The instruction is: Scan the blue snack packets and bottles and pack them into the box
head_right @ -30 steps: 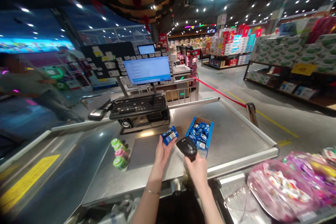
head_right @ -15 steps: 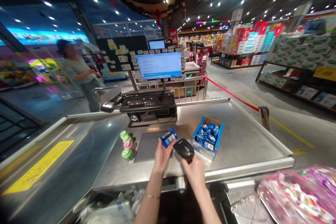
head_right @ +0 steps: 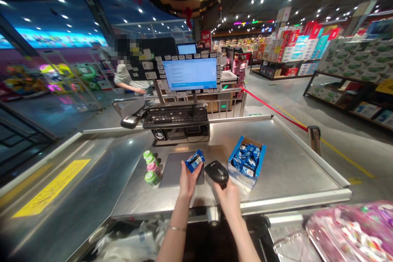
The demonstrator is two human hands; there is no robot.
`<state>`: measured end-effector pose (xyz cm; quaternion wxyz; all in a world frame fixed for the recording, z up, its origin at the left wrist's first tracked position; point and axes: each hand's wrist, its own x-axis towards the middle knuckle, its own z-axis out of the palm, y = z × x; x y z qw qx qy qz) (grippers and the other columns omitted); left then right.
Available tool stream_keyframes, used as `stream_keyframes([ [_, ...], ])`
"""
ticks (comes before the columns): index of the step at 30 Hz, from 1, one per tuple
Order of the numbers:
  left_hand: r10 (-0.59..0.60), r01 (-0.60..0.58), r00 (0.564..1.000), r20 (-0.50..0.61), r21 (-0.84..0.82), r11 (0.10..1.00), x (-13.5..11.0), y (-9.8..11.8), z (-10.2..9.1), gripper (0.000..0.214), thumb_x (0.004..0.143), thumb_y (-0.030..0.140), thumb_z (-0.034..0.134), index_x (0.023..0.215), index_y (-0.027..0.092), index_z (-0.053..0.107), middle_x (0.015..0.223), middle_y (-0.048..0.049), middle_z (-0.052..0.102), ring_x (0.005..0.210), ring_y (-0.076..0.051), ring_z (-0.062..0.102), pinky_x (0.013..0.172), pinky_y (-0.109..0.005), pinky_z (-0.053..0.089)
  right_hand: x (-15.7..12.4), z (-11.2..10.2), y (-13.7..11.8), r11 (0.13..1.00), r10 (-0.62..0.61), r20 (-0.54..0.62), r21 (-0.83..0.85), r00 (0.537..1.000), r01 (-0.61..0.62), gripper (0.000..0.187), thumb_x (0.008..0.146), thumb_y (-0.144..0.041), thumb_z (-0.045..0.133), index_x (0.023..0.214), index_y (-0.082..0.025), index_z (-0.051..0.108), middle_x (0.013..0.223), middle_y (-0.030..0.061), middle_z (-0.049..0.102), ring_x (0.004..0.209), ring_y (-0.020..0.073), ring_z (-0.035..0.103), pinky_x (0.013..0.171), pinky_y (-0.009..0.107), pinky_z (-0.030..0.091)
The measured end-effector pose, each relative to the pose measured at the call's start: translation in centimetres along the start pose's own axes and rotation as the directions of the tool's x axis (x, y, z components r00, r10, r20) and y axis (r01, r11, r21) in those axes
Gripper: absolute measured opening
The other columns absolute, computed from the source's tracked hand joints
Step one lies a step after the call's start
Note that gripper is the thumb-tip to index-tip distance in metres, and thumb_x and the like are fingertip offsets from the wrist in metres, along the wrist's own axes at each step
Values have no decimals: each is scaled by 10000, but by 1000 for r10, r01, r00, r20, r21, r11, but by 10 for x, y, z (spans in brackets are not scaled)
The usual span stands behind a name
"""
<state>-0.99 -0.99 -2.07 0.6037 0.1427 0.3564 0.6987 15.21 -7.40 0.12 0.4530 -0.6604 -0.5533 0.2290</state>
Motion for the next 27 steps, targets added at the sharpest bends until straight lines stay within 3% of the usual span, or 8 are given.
stream_keyframes([
  [3, 272, -232, 958, -86, 320, 919, 14, 2, -30, 378, 828, 449, 611, 1082, 169, 612, 1191, -126, 623, 1080, -220, 617, 987, -408, 474, -1, 8, 2, 1000, -3, 17, -5, 1000, 3, 414, 764, -525, 532, 839, -156, 702, 660, 100, 708, 633, 286, 671, 570, 338, 479],
  [6, 514, -329, 858, -10, 757, 565, 24, 5, -70, 346, 765, 376, 664, 1048, 178, 641, 1156, -125, 623, 1145, -256, 561, 1040, -455, 405, -3, 19, 3, 1000, -19, 48, -4, 999, 19, 444, 764, -543, 521, 845, -145, 701, 695, 120, 719, 653, 297, 677, 580, 345, 480],
  [10, 547, -251, 810, 209, 968, 2, 20, 9, -114, 279, 743, 214, 598, 1013, 192, 663, 1244, -132, 573, 1257, -316, 458, 1085, -517, 324, -7, 32, 4, 999, -32, 76, 13, 997, 31, 467, 758, -574, 521, 824, -148, 700, 656, 110, 712, 620, 295, 673, 571, 344, 478],
  [12, 540, -193, 798, 267, 962, -191, 17, 12, -127, 280, 764, 172, 540, 1013, 202, 663, 1315, -124, 542, 1324, -326, 383, 1115, -552, 249, -9, 37, 5, 999, -30, 83, 22, 996, 28, 464, 755, -583, 522, 793, -154, 696, 643, 108, 710, 611, 293, 672, 557, 338, 475],
  [14, 546, -175, 776, 316, 940, -294, 18, 18, -136, 288, 805, 181, 495, 1045, 204, 652, 1375, -123, 506, 1367, -320, 327, 1135, -564, 186, -9, 40, 6, 999, -19, 91, 28, 996, 16, 470, 754, -586, 526, 791, -149, 697, 645, 113, 711, 606, 294, 672, 548, 333, 473],
  [20, 494, -289, 762, 419, 902, -320, 52, 44, -144, 321, 859, 203, 425, 1112, 153, 616, 1453, -167, 417, 1431, -285, 218, 1162, -528, 135, -7, 40, 12, 999, 7, 112, 34, 994, -10, 474, 754, -558, 537, 865, -128, 703, 653, 108, 715, 620, 301, 678, 559, 339, 477],
  [24, 532, -334, 759, 375, 926, -177, 66, 50, -133, 290, 857, 177, 411, 1052, 119, 618, 1444, -188, 420, 1443, -288, 170, 1171, -520, 95, -4, 37, 16, 999, 22, 103, 26, 994, -25, 451, 750, -527, 543, 889, -129, 705, 658, 109, 717, 639, 313, 687, 568, 349, 484],
  [27, 529, -418, 760, 377, 907, -47, 59, 40, -104, 264, 843, 209, 485, 1067, 145, 608, 1436, -161, 437, 1447, -286, 152, 1178, -508, 82, -2, 34, 16, 999, 39, 61, 35, 997, -41, 428, 738, -511, 553, 878, -138, 709, 684, 116, 724, 660, 315, 691, 579, 355, 491],
])
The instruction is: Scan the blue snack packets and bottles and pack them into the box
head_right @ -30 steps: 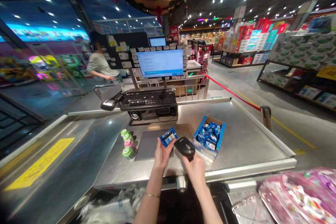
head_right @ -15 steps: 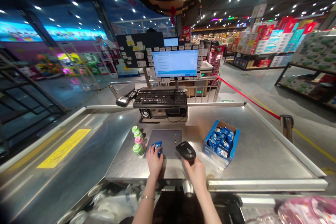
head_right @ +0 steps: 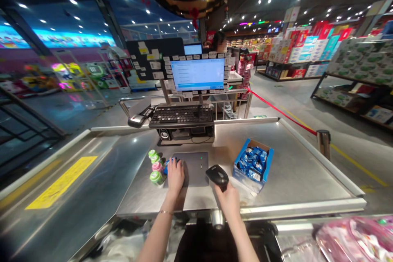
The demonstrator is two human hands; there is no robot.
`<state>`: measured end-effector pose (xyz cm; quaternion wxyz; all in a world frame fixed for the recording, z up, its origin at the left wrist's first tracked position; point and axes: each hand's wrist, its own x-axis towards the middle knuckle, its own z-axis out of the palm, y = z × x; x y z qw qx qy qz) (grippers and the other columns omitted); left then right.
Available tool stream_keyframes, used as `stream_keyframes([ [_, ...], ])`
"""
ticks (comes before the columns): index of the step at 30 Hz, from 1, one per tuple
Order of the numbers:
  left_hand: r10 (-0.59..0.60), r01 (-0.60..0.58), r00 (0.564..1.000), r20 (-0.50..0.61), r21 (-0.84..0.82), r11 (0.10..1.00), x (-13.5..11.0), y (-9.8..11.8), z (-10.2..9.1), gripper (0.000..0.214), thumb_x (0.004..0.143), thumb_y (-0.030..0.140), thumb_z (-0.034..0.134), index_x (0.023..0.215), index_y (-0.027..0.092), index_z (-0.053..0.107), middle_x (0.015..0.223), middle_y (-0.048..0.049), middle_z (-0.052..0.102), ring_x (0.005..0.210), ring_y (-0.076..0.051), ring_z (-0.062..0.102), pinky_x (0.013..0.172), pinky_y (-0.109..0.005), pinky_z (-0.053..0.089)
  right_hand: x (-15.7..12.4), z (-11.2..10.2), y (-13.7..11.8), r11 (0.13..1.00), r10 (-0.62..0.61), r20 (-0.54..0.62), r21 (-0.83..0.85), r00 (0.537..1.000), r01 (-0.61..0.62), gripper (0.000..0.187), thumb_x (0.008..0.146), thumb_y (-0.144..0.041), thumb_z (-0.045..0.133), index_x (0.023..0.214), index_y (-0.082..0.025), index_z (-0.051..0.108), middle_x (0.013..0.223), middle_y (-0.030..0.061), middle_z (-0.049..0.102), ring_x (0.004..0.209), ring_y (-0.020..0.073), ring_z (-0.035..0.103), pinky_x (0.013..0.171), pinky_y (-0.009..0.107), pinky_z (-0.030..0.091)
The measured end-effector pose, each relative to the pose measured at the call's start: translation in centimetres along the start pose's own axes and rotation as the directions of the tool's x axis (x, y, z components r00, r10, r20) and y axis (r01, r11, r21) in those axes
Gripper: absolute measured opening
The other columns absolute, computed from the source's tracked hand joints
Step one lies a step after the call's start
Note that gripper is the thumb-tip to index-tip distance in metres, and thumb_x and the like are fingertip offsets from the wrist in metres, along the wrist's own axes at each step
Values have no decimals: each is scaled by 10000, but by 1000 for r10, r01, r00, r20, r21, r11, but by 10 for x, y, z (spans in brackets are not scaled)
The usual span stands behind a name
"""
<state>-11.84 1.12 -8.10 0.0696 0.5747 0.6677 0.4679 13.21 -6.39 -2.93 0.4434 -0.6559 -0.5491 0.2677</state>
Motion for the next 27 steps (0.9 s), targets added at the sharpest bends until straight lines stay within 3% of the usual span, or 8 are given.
stream_keyframes([
  [3, 101, -84, 986, 135, -123, 989, -9, 50, 19, 308, 830, 209, 520, 1127, 176, 597, 1419, -136, 461, 1439, -272, 194, 1182, -502, 89, 2, -7, -2, 998, 41, -47, 42, 998, -39, 424, 715, -512, 579, 868, -142, 716, 662, 112, 719, 636, 313, 682, 587, 370, 499],
  [7, 270, -163, 925, 269, -360, 918, -23, 126, 52, 336, 858, 232, 498, 1181, 246, 591, 1400, -93, 487, 1398, -251, 300, 1187, -490, 94, 9, -30, 0, 981, 78, -186, 188, 979, -43, 442, 707, -499, 612, 931, -133, 719, 780, 116, 744, 776, 314, 691, 686, 390, 525],
  [11, 478, -328, 800, 363, -404, 854, -35, 184, 85, 372, 887, 222, 438, 1239, 252, 557, 1347, -97, 529, 1296, -246, 427, 1134, -461, 256, 20, -64, 12, 971, 154, -351, 225, 924, -77, 506, 694, -535, 624, 941, -103, 716, 839, 141, 745, 838, 313, 682, 753, 396, 518],
  [15, 591, -487, 671, 448, -334, 807, -45, 215, 112, 349, 886, 224, 437, 1212, 206, 561, 1217, -124, 596, 1180, -252, 499, 1072, -440, 322, 30, -91, 30, 964, 197, -458, 251, 867, -86, 553, 675, -558, 632, 984, -104, 704, 894, 142, 746, 876, 299, 678, 796, 388, 510],
  [18, 582, -527, 607, 542, -274, 804, -50, 227, 128, 316, 866, 267, 495, 1159, 195, 591, 1103, -121, 633, 1098, -262, 543, 1082, -463, 278, 32, -101, 40, 958, 223, -489, 271, 843, -96, 555, 675, -551, 642, 996, -102, 704, 929, 147, 743, 892, 294, 677, 807, 383, 510],
  [23, 369, -479, 628, 685, -34, 877, -51, 247, 147, 393, 809, 276, 573, 1176, 137, 586, 1127, -187, 614, 1115, -316, 529, 1047, -474, 287, 30, -110, 48, 945, 259, -499, 308, 827, -109, 542, 678, -517, 657, 1016, -95, 698, 936, 143, 743, 903, 296, 681, 820, 391, 509],
  [27, 225, -484, 595, 772, 121, 866, -43, 256, 150, 412, 754, 258, 616, 1139, 112, 597, 1213, -200, 559, 1169, -326, 478, 1013, -440, 322, 30, -114, 48, 942, 277, -520, 311, 808, -123, 536, 657, -532, 663, 972, -101, 712, 912, 144, 746, 906, 311, 675, 825, 403, 500],
])
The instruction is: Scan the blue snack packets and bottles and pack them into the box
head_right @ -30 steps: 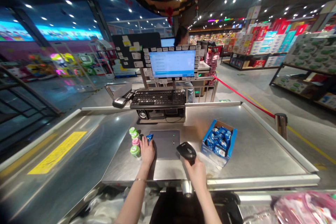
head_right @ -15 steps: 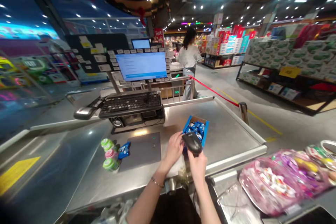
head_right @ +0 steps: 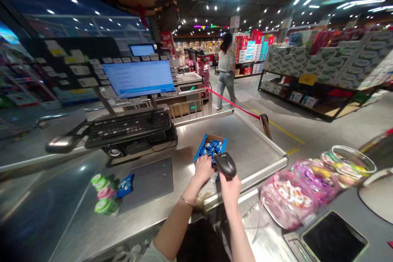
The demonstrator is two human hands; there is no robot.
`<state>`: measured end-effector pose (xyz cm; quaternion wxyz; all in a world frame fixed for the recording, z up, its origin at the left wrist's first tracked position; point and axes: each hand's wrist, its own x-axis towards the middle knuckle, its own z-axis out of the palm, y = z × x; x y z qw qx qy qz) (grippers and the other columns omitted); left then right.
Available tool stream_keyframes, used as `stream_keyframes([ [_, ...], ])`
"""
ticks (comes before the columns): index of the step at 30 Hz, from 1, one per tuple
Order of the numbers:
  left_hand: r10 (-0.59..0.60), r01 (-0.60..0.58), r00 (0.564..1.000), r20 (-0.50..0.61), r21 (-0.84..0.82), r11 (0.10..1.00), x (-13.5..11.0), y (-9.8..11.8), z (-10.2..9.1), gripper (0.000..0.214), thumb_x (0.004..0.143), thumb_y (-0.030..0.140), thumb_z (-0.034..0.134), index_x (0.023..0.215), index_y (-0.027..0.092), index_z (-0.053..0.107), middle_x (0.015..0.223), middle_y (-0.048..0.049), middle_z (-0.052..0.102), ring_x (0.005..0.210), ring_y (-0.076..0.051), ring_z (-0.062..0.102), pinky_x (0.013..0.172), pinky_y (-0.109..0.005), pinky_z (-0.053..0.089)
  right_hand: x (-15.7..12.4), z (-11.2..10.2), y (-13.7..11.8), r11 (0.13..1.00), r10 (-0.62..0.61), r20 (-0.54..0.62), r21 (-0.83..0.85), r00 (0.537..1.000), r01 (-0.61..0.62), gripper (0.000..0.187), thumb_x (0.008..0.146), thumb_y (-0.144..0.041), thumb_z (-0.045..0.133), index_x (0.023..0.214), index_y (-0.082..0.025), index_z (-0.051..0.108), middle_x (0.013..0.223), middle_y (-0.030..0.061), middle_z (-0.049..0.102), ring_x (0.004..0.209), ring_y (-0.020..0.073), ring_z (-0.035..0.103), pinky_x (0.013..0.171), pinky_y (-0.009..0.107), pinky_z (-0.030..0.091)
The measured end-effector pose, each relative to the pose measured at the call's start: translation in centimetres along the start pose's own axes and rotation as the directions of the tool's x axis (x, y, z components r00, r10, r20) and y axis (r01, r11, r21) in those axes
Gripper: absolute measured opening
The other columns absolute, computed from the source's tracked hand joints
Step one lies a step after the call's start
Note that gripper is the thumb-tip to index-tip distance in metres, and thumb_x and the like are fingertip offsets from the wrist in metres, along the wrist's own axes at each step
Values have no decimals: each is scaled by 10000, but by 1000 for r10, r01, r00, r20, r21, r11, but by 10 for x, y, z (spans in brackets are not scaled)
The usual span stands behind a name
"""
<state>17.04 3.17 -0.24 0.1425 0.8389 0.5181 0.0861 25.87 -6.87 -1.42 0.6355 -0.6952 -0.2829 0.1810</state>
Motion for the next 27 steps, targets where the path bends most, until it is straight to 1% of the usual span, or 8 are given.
stream_keyframes([
  [5, 37, -37, 997, -63, -5, 999, -5, -7, -6, 233, 793, 301, 603, 985, 170, 628, 1184, -128, 561, 1146, -267, 477, 963, -366, 376, 1, 0, -3, 1000, 9, -8, 8, 1000, -9, 554, 655, -546, 663, 979, -99, 712, 925, 152, 743, 906, 318, 671, 834, 418, 491],
  [10, 44, -108, 971, -235, -268, 957, -14, -14, -4, 116, 838, 256, 564, 914, 197, 629, 957, -55, 644, 916, -190, 587, 832, -301, 434, 1, 1, -6, 1000, 4, -8, 14, 1000, -4, 542, 661, -542, 657, 985, -111, 709, 917, 134, 748, 895, 301, 678, 817, 389, 502],
  [12, -81, -110, 924, -374, -463, 879, -15, -18, -5, 135, 813, 321, 611, 870, 202, 640, 910, -37, 656, 860, -174, 598, 785, -277, 445, 0, 0, -11, 1000, -9, 1, -7, 1000, 9, 536, 660, -544, 651, 974, -114, 711, 896, 130, 750, 878, 301, 681, 794, 382, 508],
  [14, -258, -122, 861, -438, -670, 732, -16, -26, -8, 209, 767, 387, 658, 825, 187, 651, 830, -32, 664, 775, -160, 603, 718, -258, 453, -3, -2, -17, 998, -30, 39, -50, 999, 32, 520, 664, -540, 640, 956, -116, 713, 869, 130, 751, 860, 305, 683, 767, 377, 512],
  [18, -475, -174, 810, -344, -914, 366, -24, -51, -18, 335, 686, 439, 715, 837, 144, 669, 765, -53, 692, 696, -156, 628, 660, -252, 471, -15, -1, -29, 977, -114, 212, -154, 971, 149, 451, 700, -507, 598, 939, -141, 708, 793, 106, 748, 793, 291, 690, 690, 345, 512],
  [20, -531, -193, 791, -305, -947, 256, -30, -63, -23, 371, 663, 438, 732, 867, 135, 669, 801, -71, 708, 726, -166, 648, 679, -263, 488, -24, 3, -32, 946, -154, 308, -227, 939, 230, 398, 728, -483, 569, 923, -162, 703, 760, 93, 741, 759, 279, 689, 664, 330, 503],
  [23, -594, -192, 759, -267, -963, 188, -40, -77, -27, 390, 655, 443, 736, 883, 134, 664, 803, -74, 710, 717, -165, 656, 664, -265, 497, -36, 11, -34, 895, -181, 410, -307, 894, 322, 366, 770, -445, 513, 927, -167, 691, 749, 91, 732, 719, 265, 685, 650, 323, 492],
  [27, -632, -190, 724, -276, -961, 203, -45, -88, -30, 397, 647, 448, 741, 876, 133, 669, 783, -66, 703, 697, -159, 653, 633, -252, 492, -47, 20, -35, 862, -183, 464, -348, 867, 369, 381, 797, -424, 474, 955, -143, 677, 763, 114, 728, 716, 278, 687, 648, 333, 491],
])
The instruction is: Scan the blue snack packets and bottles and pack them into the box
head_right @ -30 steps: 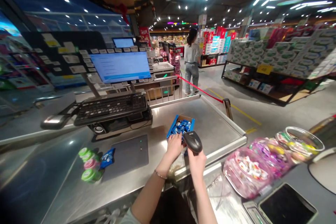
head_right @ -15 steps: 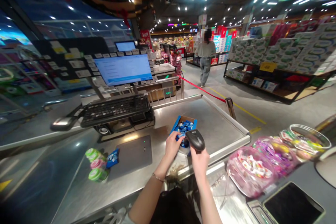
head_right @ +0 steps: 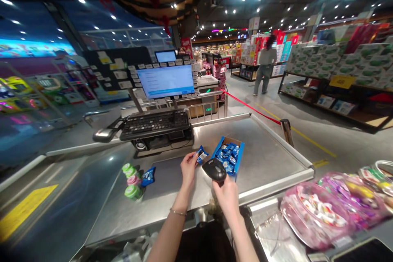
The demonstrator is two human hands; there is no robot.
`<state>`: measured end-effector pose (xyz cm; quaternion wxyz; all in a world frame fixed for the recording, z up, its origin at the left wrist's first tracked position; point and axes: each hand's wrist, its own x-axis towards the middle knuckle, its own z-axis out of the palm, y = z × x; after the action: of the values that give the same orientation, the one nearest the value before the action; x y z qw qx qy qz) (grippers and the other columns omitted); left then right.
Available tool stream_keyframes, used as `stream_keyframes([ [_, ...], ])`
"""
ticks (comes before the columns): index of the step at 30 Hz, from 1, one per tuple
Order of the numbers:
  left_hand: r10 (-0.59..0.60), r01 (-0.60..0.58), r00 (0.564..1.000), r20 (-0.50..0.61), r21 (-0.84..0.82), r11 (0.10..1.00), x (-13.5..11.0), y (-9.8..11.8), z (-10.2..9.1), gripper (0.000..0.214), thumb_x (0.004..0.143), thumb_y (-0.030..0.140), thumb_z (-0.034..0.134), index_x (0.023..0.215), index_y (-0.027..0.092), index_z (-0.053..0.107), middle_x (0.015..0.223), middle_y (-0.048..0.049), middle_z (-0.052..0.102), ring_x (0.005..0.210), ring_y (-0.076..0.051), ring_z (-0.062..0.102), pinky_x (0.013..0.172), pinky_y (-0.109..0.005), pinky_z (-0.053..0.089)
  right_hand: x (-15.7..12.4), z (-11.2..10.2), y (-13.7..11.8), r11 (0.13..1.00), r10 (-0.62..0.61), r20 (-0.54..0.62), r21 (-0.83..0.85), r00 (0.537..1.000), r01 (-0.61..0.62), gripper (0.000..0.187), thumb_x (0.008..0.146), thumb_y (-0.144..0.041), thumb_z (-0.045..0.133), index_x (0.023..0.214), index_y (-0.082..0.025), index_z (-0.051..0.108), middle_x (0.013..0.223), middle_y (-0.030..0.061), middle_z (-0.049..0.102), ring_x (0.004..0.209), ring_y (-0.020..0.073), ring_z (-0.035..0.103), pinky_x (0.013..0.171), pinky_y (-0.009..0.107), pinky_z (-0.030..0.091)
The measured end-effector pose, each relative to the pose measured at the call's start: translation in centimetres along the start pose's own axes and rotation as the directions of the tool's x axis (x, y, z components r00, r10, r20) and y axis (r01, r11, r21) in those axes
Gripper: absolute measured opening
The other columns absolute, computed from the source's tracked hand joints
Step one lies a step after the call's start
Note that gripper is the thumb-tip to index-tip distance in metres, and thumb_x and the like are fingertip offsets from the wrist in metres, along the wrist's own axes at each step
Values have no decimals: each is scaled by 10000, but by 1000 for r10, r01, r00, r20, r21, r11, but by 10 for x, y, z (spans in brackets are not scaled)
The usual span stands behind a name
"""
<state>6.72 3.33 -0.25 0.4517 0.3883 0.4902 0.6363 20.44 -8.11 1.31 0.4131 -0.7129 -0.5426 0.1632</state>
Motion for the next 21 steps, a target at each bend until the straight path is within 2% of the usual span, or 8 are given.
stream_keyframes([
  [6, 49, -48, 999, -24, 45, 998, 6, -5, -10, 374, 648, 433, 742, 869, 136, 682, 809, -67, 704, 734, -153, 646, 675, -248, 489, -1, 3, -3, 999, -10, 41, -45, 999, 12, 377, 820, -420, 448, 953, -143, 667, 792, 128, 727, 775, 300, 690, 676, 340, 487],
  [11, 39, -39, 999, -6, 34, 999, 8, -10, -12, 411, 639, 470, 737, 874, 137, 673, 810, -68, 701, 706, -156, 641, 663, -262, 492, 0, 5, -3, 999, 12, 43, -46, 999, -10, 413, 812, -455, 448, 952, -135, 668, 793, 139, 725, 771, 316, 687, 681, 358, 488],
  [14, 64, -62, 998, -10, 128, 990, 11, -10, -24, 418, 656, 504, 709, 864, 142, 671, 766, -61, 692, 674, -161, 624, 644, -267, 477, 0, 8, -2, 1000, 28, 17, 0, 999, -28, 479, 804, -502, 455, 1009, -127, 673, 807, 141, 729, 776, 316, 687, 674, 362, 493],
  [17, 165, -118, 983, -78, 416, 902, 14, -13, -59, 370, 694, 524, 664, 789, 166, 680, 724, -55, 677, 678, -180, 600, 670, -286, 450, 1, 13, -1, 998, 50, 0, 31, 999, -50, 520, 787, -534, 467, 1031, -125, 677, 783, 135, 728, 753, 315, 685, 652, 365, 493],
  [19, 274, -110, 947, -165, 637, 763, 13, -18, -94, 338, 726, 522, 630, 742, 188, 678, 757, -61, 676, 749, -212, 597, 724, -312, 431, 0, 16, 0, 998, 41, 3, 42, 999, -41, 529, 782, -541, 463, 1021, -122, 680, 767, 134, 726, 740, 315, 681, 644, 369, 491],
  [21, 382, -35, 891, -245, 803, 595, 8, -26, -132, 313, 743, 497, 615, 727, 190, 673, 786, -76, 664, 812, -251, 581, 750, -341, 411, -1, 20, 0, 998, 21, 11, 65, 1000, -21, 534, 780, -546, 459, 1003, -116, 683, 754, 136, 723, 728, 314, 678, 633, 370, 488],
])
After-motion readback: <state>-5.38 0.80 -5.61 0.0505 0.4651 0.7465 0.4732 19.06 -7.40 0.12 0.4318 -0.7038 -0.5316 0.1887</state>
